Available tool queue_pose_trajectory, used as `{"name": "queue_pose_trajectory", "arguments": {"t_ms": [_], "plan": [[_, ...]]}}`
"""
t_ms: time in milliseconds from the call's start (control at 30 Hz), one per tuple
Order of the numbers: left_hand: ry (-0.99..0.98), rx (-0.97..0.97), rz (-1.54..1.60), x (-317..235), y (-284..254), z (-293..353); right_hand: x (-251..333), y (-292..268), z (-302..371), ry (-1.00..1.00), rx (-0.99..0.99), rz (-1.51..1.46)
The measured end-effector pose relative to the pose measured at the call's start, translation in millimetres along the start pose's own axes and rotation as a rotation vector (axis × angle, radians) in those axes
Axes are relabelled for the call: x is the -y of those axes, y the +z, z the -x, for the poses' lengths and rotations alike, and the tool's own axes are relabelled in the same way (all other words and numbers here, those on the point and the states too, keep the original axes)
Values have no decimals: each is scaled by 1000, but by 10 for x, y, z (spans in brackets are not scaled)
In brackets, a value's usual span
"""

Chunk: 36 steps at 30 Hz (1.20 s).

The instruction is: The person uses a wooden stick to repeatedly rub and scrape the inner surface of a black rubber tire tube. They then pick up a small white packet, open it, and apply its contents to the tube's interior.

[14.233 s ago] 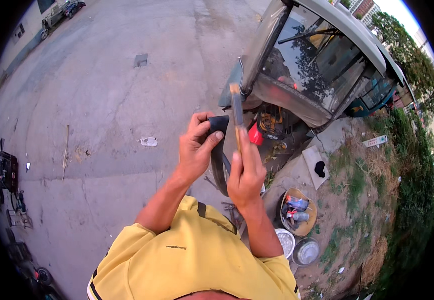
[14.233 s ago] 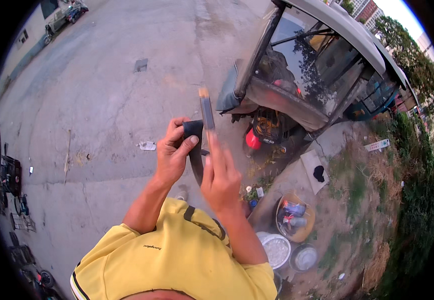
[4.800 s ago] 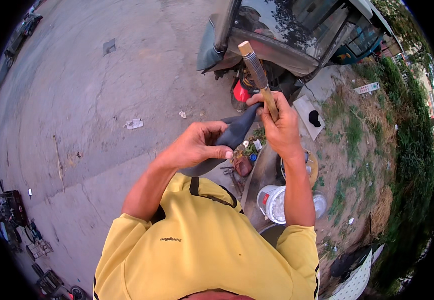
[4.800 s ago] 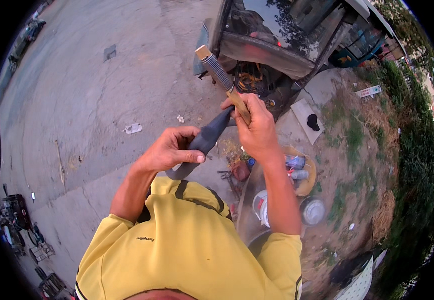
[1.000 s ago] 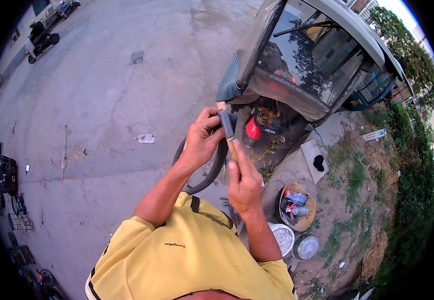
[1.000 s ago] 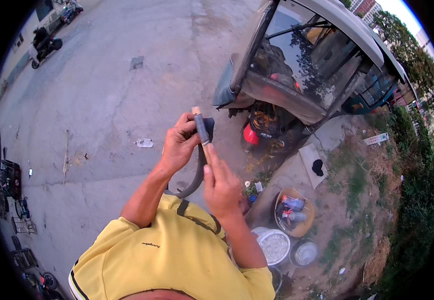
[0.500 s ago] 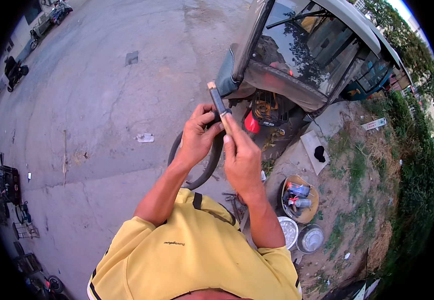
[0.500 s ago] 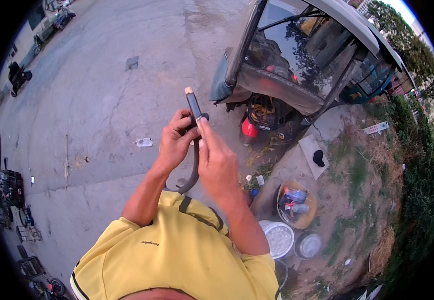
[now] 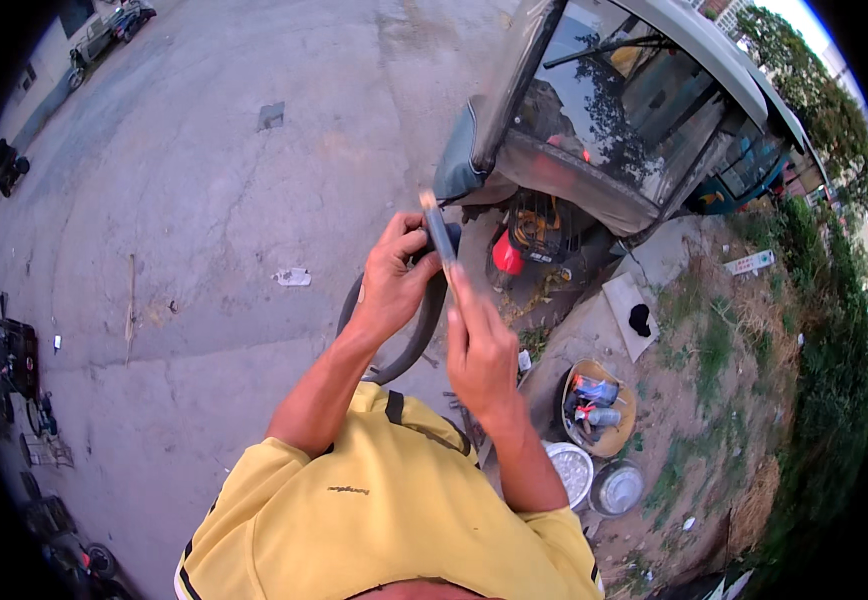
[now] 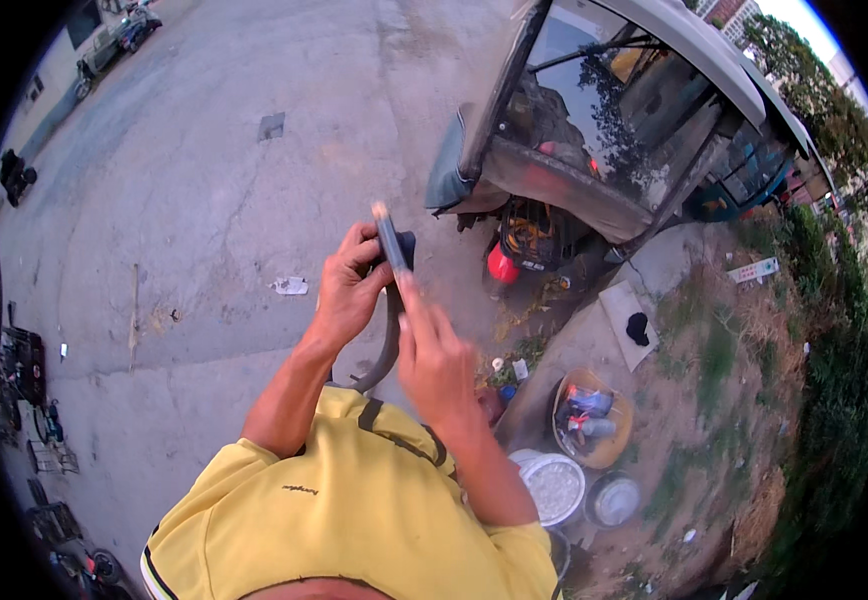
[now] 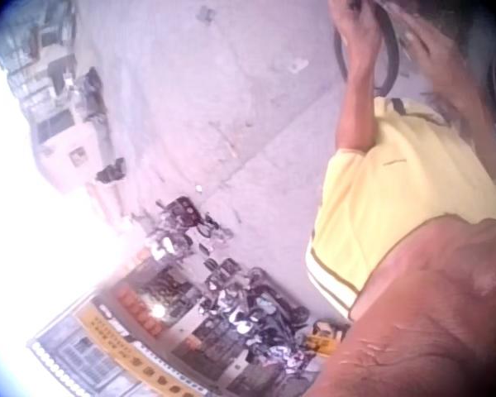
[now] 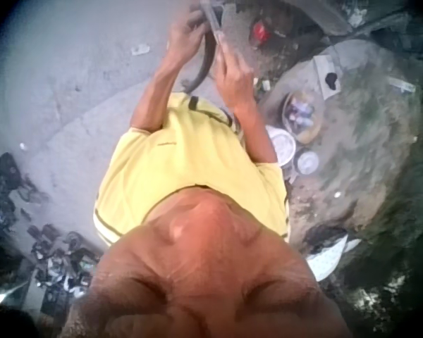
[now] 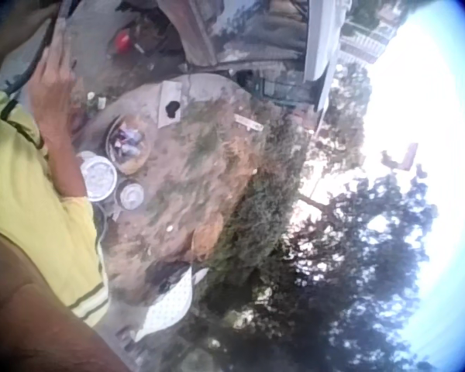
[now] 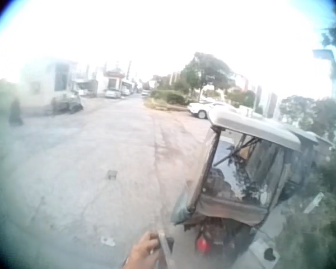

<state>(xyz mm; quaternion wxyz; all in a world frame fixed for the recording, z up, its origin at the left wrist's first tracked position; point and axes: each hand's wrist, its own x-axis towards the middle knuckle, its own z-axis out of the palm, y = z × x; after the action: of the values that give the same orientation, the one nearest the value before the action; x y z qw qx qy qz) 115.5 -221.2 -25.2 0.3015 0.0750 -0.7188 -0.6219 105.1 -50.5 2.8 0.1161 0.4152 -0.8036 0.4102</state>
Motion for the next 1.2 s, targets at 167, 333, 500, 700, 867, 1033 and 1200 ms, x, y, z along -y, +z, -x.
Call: {"name": "queue_pose_trajectory", "arguments": {"t_ms": [167,333,500,700,867,1033,1200], "plan": [[-6,-2,12,36,24,48,28,29,-37,76,1,-43],[15,-11,39,-65,-43,-30,-93,-8,-216,-94,-193,-94],[23,-5,-14,-17,-38,-68,-41,88,59,-45,-96,-16],[34,12,-25,-90,-87,-82,-9,78,-33,-23,-49,35],[1,-5,0,-29,20,-17,-38,94,24,-20,-75,33],[21,17,-21,-57,-54,-70,-75,29,-328,-89,-160,-71],[-24,-25,42,-76,-12,-65,28,-2,31,2,-54,45]]}}
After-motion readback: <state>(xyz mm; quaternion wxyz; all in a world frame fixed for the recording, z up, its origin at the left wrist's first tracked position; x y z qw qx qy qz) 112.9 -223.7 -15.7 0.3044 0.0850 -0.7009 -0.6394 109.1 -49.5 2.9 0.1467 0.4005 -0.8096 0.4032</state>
